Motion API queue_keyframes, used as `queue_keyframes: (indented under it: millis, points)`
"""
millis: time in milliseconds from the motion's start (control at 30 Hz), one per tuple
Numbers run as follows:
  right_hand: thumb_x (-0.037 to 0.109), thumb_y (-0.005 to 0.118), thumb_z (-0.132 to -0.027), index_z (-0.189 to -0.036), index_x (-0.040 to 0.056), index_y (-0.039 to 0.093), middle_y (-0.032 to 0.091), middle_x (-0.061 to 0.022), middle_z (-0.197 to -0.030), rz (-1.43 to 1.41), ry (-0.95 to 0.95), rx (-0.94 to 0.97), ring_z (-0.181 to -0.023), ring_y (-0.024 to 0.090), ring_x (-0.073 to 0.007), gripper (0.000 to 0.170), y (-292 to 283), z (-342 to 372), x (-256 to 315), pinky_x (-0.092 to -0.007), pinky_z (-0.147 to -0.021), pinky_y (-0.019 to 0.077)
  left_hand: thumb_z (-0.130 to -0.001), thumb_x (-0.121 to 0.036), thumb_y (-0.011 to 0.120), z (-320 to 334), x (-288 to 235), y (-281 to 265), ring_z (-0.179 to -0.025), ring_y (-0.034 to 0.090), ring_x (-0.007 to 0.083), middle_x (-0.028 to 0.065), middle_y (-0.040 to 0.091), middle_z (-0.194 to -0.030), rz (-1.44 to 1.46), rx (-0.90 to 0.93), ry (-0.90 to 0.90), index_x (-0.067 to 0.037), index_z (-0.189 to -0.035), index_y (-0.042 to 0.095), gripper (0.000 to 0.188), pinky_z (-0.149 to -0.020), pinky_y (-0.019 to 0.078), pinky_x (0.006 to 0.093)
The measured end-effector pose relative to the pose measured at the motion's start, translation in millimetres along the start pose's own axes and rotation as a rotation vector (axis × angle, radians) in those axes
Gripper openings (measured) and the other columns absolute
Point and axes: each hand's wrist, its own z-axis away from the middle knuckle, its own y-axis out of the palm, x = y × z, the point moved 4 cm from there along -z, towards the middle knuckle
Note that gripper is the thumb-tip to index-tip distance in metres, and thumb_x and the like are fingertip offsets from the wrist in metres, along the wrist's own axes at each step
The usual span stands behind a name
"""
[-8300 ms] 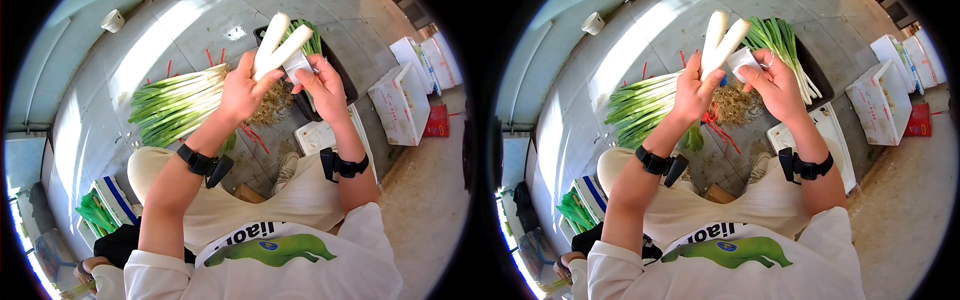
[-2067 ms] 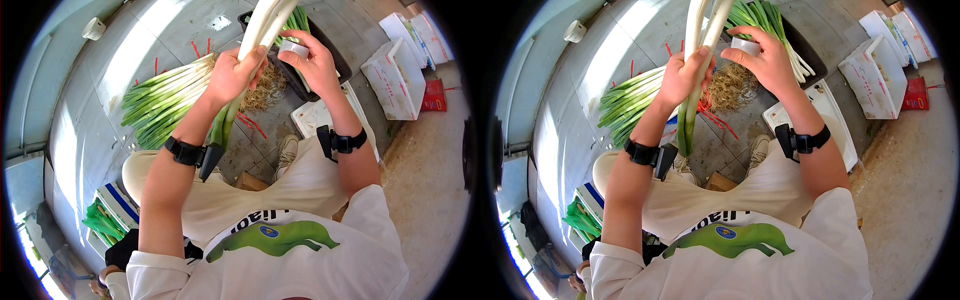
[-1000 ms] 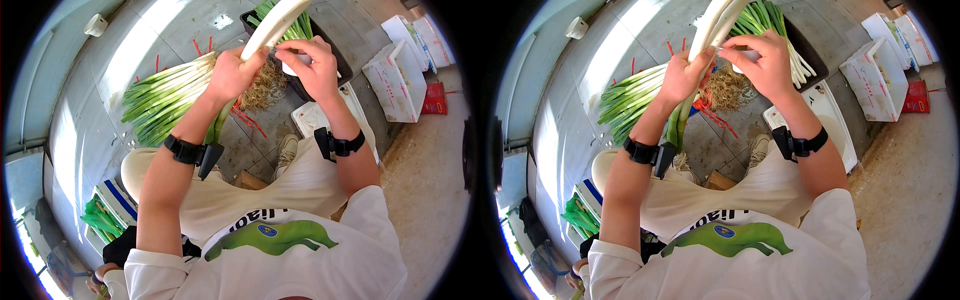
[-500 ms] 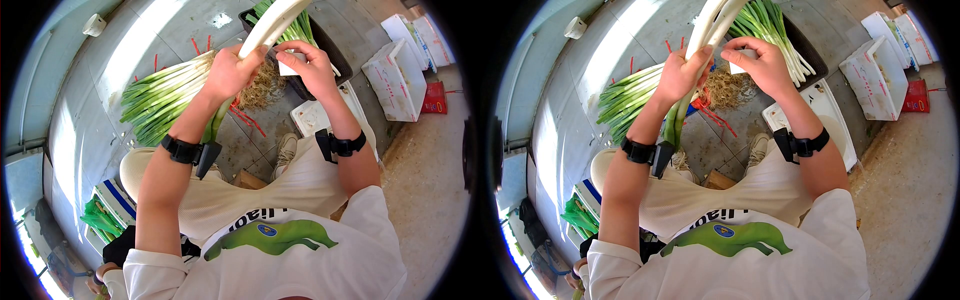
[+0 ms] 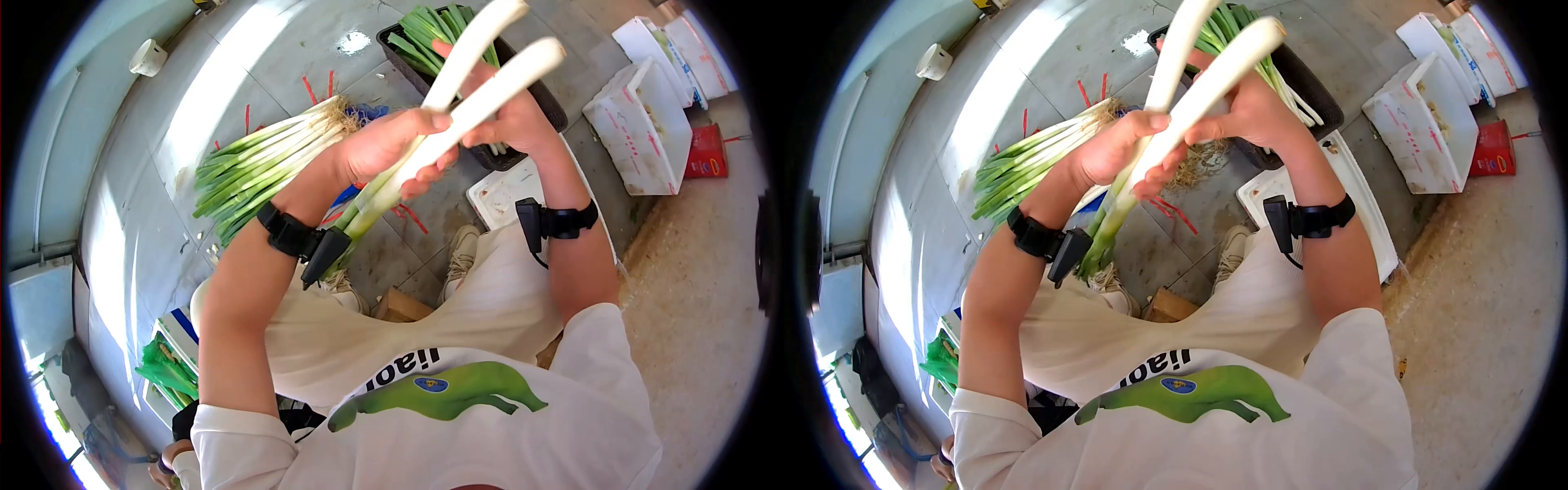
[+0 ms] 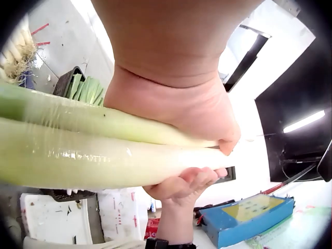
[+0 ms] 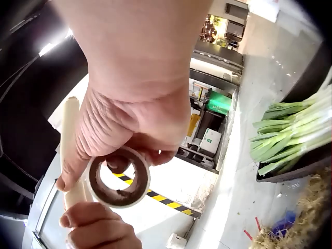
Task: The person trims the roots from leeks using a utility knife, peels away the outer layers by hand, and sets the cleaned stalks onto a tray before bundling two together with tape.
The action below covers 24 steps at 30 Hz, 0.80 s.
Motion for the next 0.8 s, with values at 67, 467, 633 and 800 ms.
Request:
queue_keyframes:
  millis: [67,467,633,800]
  points:
    - [0.043,0.093,-0.062,-0.153,0.0011,0.032,0.062,-0.0024,-0.115,-0.246,0.290,0.077,-0.099,0.058,-0.0093,0.116,7,5,3,-0.0268,-0.086,0.0485,-0.091,-0.055,0.049,-7,6,3,-0.046,0.044,0.0142,0.0027,0.046,-0.060,-0.030,0.201,-0.076,-0.005,-0.080,0.055,0.051,-0.042,0.0400,0.0301]
    - [0.016,0.082,-0.069,-0.101,0.0067,0.064,0.063,0.0005,-0.092,-0.113,0.093,0.192,-0.083,0.058,-0.0082,0.038,-1,13,-17,-0.0249,-0.071,0.0484,-0.087,-0.066,0.057,-22,26,-16,-0.062,0.063,0.0169,0.0059,0.060,-0.070,0.007,0.243,-0.251,-0.004,-0.092,0.063,0.062,-0.056,0.0549,0.0327]
    - [0.014,0.081,-0.070,-0.095,0.0086,0.063,0.063,0.0017,-0.090,-0.024,0.139,0.157,-0.083,0.058,-0.0087,0.032,5,10,-19,-0.0248,-0.069,0.0476,-0.089,-0.055,0.065,-14,20,-34,-0.068,0.067,0.0159,0.0097,0.064,-0.090,-0.101,-0.044,-0.004,0.000,-0.115,0.054,0.062,-0.062,0.0575,0.0310]
    - [0.013,0.082,-0.070,-0.101,0.0094,0.067,0.065,0.0006,-0.092,-0.082,0.077,0.154,-0.083,0.060,-0.0096,0.035,15,8,-18,-0.0256,-0.070,0.0479,-0.089,-0.049,0.067,-6,16,-30,-0.068,0.066,0.0145,0.0099,0.062,-0.094,-0.090,-0.057,0.011,0.002,-0.122,0.050,0.063,-0.060,0.0563,0.0290]
